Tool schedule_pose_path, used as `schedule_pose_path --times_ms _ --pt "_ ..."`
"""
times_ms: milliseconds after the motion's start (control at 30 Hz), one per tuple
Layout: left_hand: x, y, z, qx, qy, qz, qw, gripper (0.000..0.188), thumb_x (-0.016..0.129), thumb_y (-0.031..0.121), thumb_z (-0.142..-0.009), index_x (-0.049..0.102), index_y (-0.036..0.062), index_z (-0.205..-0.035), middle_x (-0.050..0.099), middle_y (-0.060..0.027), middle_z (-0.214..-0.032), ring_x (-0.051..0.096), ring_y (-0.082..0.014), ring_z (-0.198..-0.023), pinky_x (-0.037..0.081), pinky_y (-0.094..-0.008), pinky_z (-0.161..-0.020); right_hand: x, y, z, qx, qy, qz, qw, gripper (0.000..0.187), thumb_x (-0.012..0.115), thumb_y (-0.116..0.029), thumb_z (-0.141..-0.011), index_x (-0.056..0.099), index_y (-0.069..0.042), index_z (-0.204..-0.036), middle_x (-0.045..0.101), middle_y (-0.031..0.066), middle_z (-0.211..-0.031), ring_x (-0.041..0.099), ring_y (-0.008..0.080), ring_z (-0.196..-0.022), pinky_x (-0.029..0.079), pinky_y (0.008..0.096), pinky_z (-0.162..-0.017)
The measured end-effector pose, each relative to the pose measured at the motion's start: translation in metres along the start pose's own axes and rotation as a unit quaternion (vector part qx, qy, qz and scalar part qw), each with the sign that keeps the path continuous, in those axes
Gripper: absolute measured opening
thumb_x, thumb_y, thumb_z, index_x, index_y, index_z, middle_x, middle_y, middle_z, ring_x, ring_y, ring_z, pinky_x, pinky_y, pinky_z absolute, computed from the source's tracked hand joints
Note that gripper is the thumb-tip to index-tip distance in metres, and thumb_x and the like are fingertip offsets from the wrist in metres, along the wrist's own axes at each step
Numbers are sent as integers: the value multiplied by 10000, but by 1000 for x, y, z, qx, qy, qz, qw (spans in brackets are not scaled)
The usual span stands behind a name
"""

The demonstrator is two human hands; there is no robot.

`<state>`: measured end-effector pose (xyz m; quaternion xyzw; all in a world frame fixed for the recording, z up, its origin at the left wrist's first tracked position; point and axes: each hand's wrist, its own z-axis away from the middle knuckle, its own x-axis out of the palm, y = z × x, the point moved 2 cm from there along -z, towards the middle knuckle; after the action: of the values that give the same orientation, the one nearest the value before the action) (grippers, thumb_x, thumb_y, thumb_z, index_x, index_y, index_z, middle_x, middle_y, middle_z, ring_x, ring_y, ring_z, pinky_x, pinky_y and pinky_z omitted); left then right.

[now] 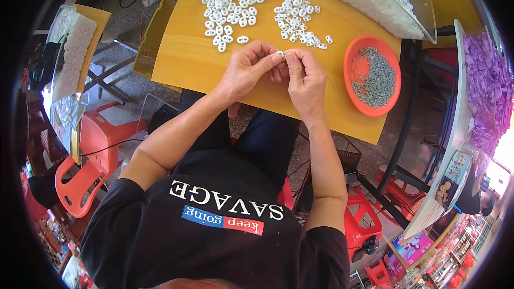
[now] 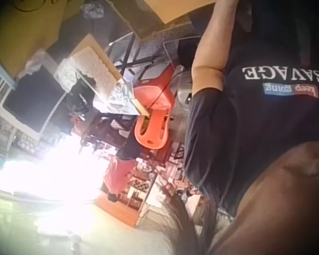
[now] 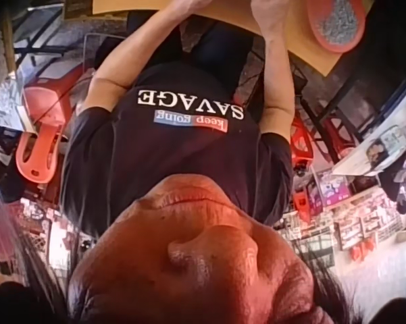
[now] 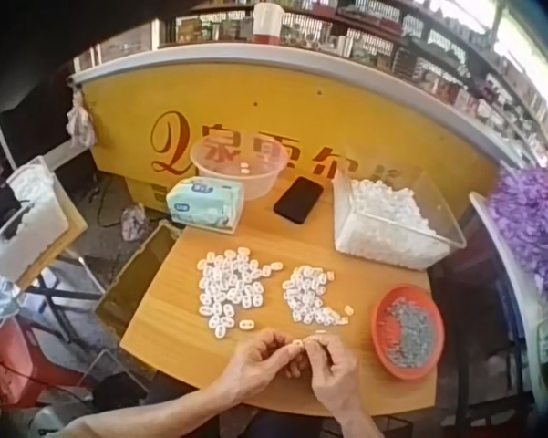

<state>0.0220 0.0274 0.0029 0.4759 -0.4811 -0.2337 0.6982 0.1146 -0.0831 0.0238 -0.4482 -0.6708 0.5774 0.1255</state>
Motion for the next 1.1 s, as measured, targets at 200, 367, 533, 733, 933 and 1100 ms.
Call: schedule_pose_path --times_ms 200,367,533,733,933,1100 --pt "0 2 0 -11 -7 2 1000 161 582 131 -955 556 -25 -981 641 -82 -800 612 -125 -694 505 -251 -642 -3 1 0 63 0 -110 992 132 586 -118 -951 615 1 -903 622 35 -732 563 82 -633 457 237 -570" --pt "0 3 0 -5 -13 9 1000 166 591 136 -950 559 -25 -974 643 -86 -803 612 -127 -696 505 -254 -640 -1 7 0 57 6 -58 997 154 588 -137 -954 611 5 -900 618 26 -723 557 76 -634 450 227 -571" --pt "0 3 -1 -5 -10 14 1000 169 591 139 -951 560 -26 -973 643 -85 -804 612 -127 -694 505 -253 -639 3 5 2 30 14 -22 999 163 589 -149 -955 604 3 -898 615 22 -722 541 69 -633 441 222 -571" --pt "0 1 -1 4 -2 16 1000 177 597 140 -947 558 -32 -966 643 -84 -785 621 -124 -682 510 -250 -605 5 6 3 53 46 -57 996 173 589 -155 -957 601 2 -884 618 16 -736 529 63 -632 441 223 -571" --pt "-1 2 -1 1 -4 17 1000 176 596 140 -947 554 -31 -962 643 -83 -787 622 -122 -685 509 -248 -605 8 5 3 58 47 -47 996 166 589 -147 -956 601 3 -884 620 13 -740 533 62 -632 443 227 -567" --pt "-1 -1 -1 -1 -4 22 1000 169 596 131 -946 551 -31 -963 639 -79 -782 618 -118 -678 507 -245 -599 9 5 4 41 49 -14 998 140 609 -119 -937 586 -3 -862 612 35 -718 540 85 -613 447 245 -554"
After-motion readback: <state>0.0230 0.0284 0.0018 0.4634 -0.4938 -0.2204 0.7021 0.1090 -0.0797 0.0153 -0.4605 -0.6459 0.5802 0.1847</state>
